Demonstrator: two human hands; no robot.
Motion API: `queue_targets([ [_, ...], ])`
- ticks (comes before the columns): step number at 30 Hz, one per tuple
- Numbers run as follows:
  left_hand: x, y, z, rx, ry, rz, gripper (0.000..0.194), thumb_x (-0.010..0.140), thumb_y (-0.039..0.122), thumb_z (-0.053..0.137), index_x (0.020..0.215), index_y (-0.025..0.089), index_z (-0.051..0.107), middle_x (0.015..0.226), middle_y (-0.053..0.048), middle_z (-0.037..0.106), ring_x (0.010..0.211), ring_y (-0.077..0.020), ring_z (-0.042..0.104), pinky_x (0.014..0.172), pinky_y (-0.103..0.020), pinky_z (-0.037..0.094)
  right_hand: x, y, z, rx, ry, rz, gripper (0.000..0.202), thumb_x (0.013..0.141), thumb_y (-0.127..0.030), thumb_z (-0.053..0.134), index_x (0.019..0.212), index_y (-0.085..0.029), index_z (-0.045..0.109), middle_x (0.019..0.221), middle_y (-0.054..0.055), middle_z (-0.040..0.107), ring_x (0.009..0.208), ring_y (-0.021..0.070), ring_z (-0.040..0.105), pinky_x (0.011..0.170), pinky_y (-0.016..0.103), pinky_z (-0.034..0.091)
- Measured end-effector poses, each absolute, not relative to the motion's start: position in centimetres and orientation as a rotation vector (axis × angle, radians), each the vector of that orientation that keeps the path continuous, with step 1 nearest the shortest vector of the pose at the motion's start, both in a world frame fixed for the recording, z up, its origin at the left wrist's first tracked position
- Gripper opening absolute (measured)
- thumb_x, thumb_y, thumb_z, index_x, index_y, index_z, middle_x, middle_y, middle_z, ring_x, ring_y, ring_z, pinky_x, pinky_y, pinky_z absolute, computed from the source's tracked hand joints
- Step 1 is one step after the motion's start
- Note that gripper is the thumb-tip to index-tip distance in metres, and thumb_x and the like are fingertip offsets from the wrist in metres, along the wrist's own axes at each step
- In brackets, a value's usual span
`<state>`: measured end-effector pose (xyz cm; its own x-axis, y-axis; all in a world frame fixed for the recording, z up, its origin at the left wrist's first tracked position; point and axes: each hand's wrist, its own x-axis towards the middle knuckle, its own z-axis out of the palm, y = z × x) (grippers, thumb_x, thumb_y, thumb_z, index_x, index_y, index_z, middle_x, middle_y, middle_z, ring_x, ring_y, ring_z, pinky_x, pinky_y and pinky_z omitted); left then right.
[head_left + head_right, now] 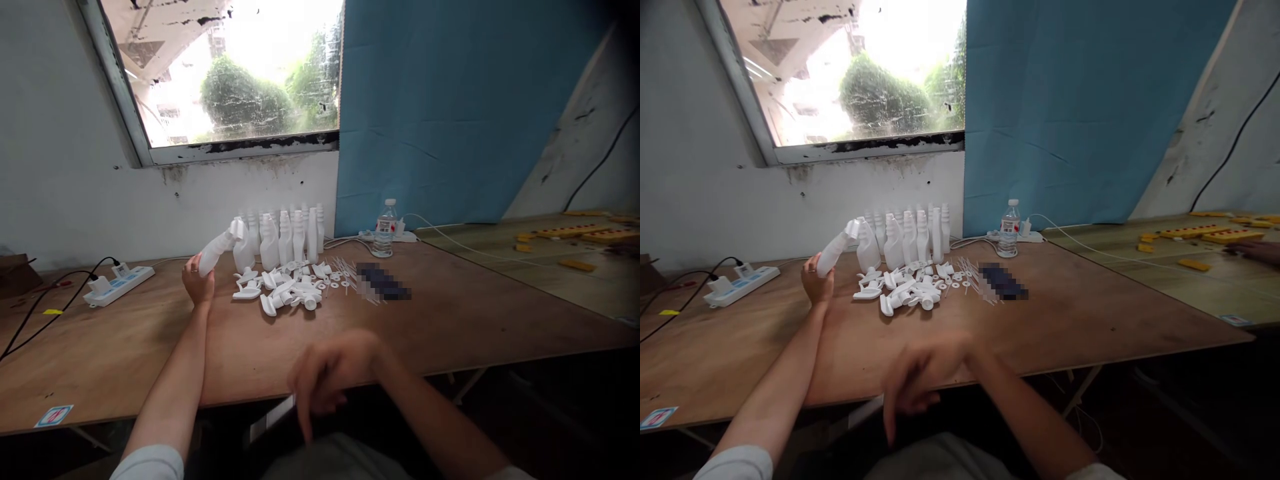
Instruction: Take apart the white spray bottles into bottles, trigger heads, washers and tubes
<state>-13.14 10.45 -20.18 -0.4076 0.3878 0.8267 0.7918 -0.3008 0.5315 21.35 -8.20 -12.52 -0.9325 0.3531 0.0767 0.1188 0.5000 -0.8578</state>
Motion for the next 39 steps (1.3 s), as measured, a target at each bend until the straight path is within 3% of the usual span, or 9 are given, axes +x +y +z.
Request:
queue_targets([
  [3,-12.3,9.7,-19.1,-1.532,-1.499,-1.683,0.038,0.080,0.021,0.060,0.118,0.021,0.061,0.132,-0.015,0.055,0.130,-0.0318,0.044,0.111,-0.047,0.028,23.0,-2.2,-9.6,-0.432,-2.046,1.395,0.036,0.082,-0.055,0.058,0.092,-0.023,0.071,0.071,0.001,0.061,0.052,0.0108,0.055,0.046,0.022,0.046],
  [6,-10.8,9.1,-18.1,-1.608,-1.385,-1.609,0.031,0.085,0.021,0.057,0.115,0.022,0.065,0.131,-0.013,0.056,0.133,-0.0289,0.041,0.114,-0.046,0.025,23.0,3.3,-10.5,-0.615,-1.624,1.254,0.044,0.080,-0.062,0.059,0.097,-0.021,0.062,0.064,-0.002,0.049,0.053,0.0102,0.050,0.045,0.020,0.044],
  [11,-7.6,8.3,-17.2,-1.837,-0.996,-1.365,0.031,0.089,0.020,0.052,0.115,0.024,0.068,0.129,-0.013,0.060,0.133,-0.0280,0.044,0.114,-0.049,0.024,22.5,6.2,-14.7,-0.807,-1.571,1.238,0.057,0.073,-0.074,0.058,0.081,-0.018,0.060,0.067,0.003,0.057,0.054,0.0132,0.056,0.053,0.028,0.054],
  [17,-6.1,7.6,-16.6,-1.963,-0.885,-1.237,0.035,0.092,0.023,0.048,0.122,0.025,0.065,0.130,-0.013,0.060,0.133,-0.0295,0.045,0.113,-0.051,0.024,22.6,5.2,-17.0,-0.875,-1.779,1.038,0.051,0.076,-0.066,0.061,0.076,-0.015,0.063,0.073,0.008,0.067,0.057,0.0170,0.061,0.053,0.030,0.053],
  [20,-6.9,7.5,-16.1,-2.053,-0.888,-1.147,0.037,0.091,0.025,0.050,0.127,0.026,0.062,0.132,-0.013,0.059,0.132,-0.0306,0.046,0.112,-0.051,0.022,22.9,5.5,-17.0,-0.867,-1.879,0.761,0.046,0.082,-0.061,0.054,0.079,-0.017,0.062,0.074,0.006,0.064,0.062,0.0172,0.061,0.058,0.030,0.052],
  [23,-7.6,7.5,-15.6,-2.228,-0.915,-1.009,0.038,0.090,0.029,0.052,0.127,0.024,0.059,0.131,-0.013,0.060,0.127,-0.0311,0.050,0.110,-0.050,0.025,23.8,6.0,-16.4,-0.839,-2.003,0.399,0.030,0.078,-0.046,0.066,0.085,-0.018,0.062,0.088,0.007,0.062,0.076,0.0193,0.059,0.072,0.032,0.049],
  [27,-7.9,7.6,-15.5,-2.356,-0.928,-0.925,0.039,0.086,0.037,0.058,0.120,0.019,0.061,0.118,-0.014,0.067,0.112,-0.0308,0.059,0.103,-0.046,0.035,25.4,6.4,-15.3,-0.753,-2.184,-0.044,0.018,0.076,-0.026,0.066,0.092,-0.018,0.064,0.102,0.011,0.058,0.091,0.0242,0.055,0.087,0.040,0.042],
  [31,-7.7,7.3,-15.5,-2.388,-0.977,-0.951,0.040,0.083,0.045,0.060,0.112,0.018,0.062,0.111,-0.015,0.068,0.105,-0.0314,0.060,0.100,-0.046,0.038,26.6,7.0,-14.6,-0.636,-2.281,-0.383,0.023,0.079,-0.012,0.054,0.099,-0.018,0.063,0.104,0.012,0.058,0.095,0.0252,0.053,0.093,0.045,0.037],
  [39,-6.2,6.3,-15.2,-2.508,-1.175,-1.170,0.047,0.063,0.057,0.076,0.087,0.018,0.068,0.081,-0.012,0.068,0.080,-0.0295,0.065,0.085,-0.041,0.047,29.0,8.6,-14.6,-0.505,-2.249,-0.726,0.027,0.089,-0.013,0.043,0.101,-0.024,0.064,0.108,0.009,0.062,0.107,0.0229,0.054,0.101,0.049,0.033],
])
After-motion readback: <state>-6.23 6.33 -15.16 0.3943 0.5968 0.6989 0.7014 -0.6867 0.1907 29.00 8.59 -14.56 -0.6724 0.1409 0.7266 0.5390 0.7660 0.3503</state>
